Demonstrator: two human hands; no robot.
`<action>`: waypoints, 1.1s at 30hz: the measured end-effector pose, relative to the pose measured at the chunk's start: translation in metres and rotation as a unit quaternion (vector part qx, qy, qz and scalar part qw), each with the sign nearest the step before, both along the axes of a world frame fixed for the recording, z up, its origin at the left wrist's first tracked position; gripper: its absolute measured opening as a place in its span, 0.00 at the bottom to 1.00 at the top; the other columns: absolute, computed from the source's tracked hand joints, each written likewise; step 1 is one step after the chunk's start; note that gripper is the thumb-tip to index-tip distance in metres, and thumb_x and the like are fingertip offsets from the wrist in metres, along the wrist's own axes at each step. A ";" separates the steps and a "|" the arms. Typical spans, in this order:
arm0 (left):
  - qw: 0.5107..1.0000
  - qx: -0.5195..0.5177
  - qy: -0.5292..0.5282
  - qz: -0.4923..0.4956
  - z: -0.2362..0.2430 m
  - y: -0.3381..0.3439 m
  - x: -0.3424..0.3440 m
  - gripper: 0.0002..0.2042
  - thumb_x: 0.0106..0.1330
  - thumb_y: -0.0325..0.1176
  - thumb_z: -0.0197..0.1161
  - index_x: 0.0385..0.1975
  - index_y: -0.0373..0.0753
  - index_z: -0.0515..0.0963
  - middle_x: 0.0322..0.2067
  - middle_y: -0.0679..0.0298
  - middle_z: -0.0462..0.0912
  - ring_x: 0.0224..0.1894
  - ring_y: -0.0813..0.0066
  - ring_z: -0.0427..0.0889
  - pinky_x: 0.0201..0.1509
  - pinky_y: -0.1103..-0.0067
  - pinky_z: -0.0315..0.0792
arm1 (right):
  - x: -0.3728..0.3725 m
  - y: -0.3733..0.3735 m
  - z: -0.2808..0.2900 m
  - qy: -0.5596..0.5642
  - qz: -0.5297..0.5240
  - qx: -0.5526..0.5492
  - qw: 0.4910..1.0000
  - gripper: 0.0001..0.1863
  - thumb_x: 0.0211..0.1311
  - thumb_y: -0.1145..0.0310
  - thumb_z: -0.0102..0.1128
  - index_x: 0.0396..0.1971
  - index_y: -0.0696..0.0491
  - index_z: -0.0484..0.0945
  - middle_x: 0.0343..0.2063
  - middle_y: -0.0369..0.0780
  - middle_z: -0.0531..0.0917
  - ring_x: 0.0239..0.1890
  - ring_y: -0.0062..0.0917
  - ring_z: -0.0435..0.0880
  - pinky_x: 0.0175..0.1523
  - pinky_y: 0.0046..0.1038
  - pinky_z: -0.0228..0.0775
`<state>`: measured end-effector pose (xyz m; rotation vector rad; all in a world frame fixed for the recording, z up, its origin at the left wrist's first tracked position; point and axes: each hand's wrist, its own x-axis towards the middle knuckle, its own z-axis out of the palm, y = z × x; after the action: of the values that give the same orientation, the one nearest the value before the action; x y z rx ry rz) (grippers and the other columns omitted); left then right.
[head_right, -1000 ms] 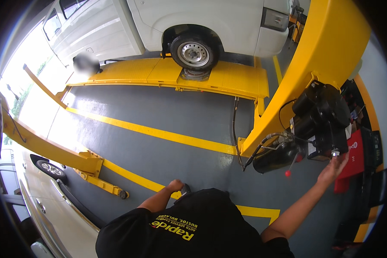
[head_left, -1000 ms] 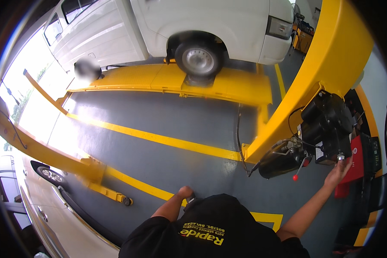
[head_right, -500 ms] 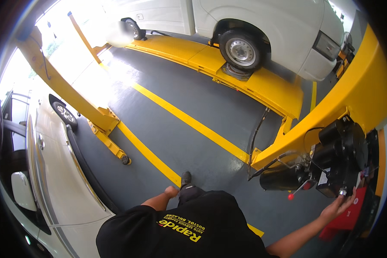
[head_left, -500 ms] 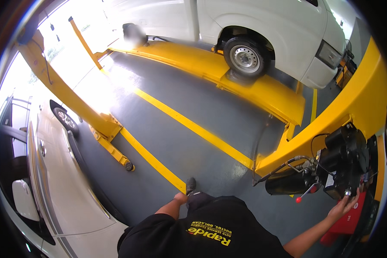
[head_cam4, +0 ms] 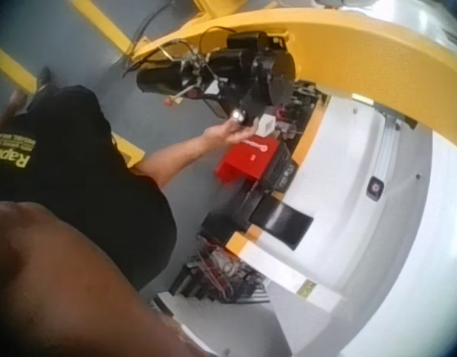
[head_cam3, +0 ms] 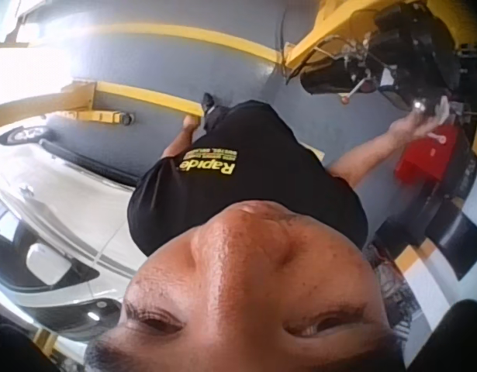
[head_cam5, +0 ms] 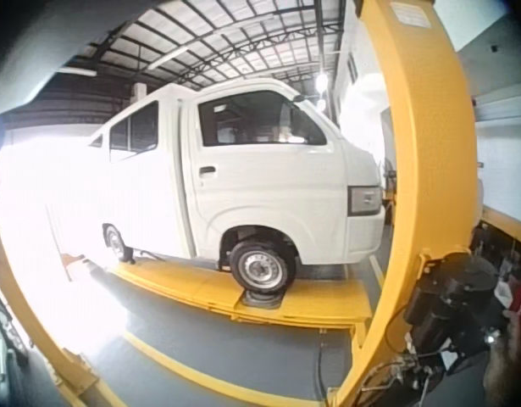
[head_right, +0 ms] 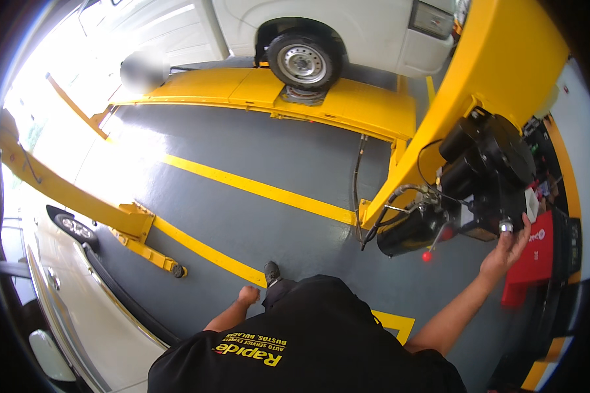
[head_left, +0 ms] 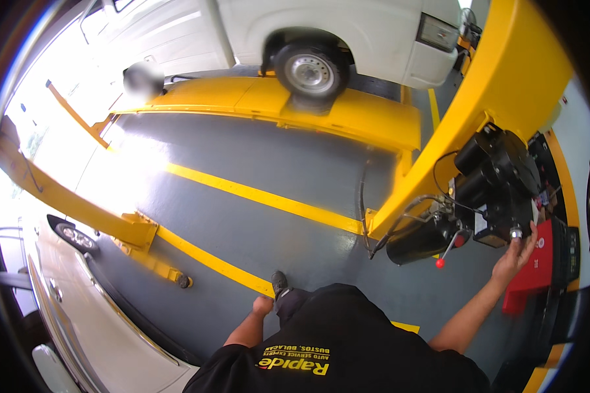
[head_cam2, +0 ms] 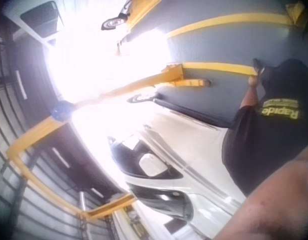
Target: The person operates a control panel to lower a vehicle lift, picks up an alignment clamp from a tool stand, and mounts the clamp onto the front-left wheel of a vehicle.
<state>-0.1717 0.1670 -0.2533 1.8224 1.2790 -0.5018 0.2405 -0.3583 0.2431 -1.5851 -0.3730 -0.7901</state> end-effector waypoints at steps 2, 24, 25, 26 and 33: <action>1.000 -0.012 -0.006 -0.013 0.006 0.010 0.030 0.16 0.59 0.42 0.62 0.39 0.36 0.83 0.39 0.53 0.87 0.47 0.52 0.85 0.51 0.66 0.77 | -0.001 0.003 0.001 -0.011 -0.010 -0.006 1.000 0.27 0.68 0.72 0.52 0.67 0.55 0.64 0.68 0.44 0.64 0.68 0.32 0.62 0.72 0.33 0.50; 0.960 -0.232 0.124 -0.098 0.041 0.002 0.018 0.09 0.72 0.33 0.49 0.40 0.40 0.77 0.27 0.68 0.76 0.26 0.77 0.77 0.24 0.75 0.69 | -0.001 -0.001 -0.004 -0.020 0.000 -0.001 1.000 0.27 0.69 0.72 0.53 0.67 0.56 0.64 0.68 0.41 0.65 0.66 0.29 0.65 0.69 0.31 0.55; 0.965 -0.218 0.117 -0.085 0.049 -0.002 0.025 0.09 0.73 0.33 0.49 0.38 0.40 0.77 0.26 0.67 0.75 0.26 0.77 0.76 0.24 0.75 0.68 | -0.003 -0.003 -0.004 -0.019 -0.009 -0.003 1.000 0.27 0.68 0.72 0.53 0.67 0.56 0.64 0.68 0.41 0.65 0.66 0.29 0.65 0.69 0.31 0.55; 0.967 -0.214 0.117 -0.080 0.041 0.005 0.017 0.09 0.73 0.33 0.49 0.38 0.40 0.77 0.26 0.67 0.75 0.26 0.77 0.76 0.24 0.75 0.68 | -0.002 -0.001 -0.001 -0.016 -0.009 0.002 1.000 0.27 0.68 0.72 0.53 0.67 0.56 0.64 0.67 0.42 0.65 0.66 0.29 0.65 0.69 0.31 0.55; 0.985 -0.105 0.019 -0.134 0.033 0.000 0.047 0.14 0.68 0.41 0.56 0.37 0.36 0.81 0.26 0.58 0.85 0.25 0.64 0.86 0.34 0.71 0.80 | -0.003 0.003 0.000 0.002 0.011 0.017 1.000 0.28 0.66 0.77 0.51 0.67 0.55 0.64 0.67 0.44 0.65 0.65 0.28 0.66 0.68 0.28 0.55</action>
<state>-0.1249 0.1670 -0.2204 1.8198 0.9682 -0.7917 0.2371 -0.3555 0.2432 -1.5485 -0.3717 -0.7730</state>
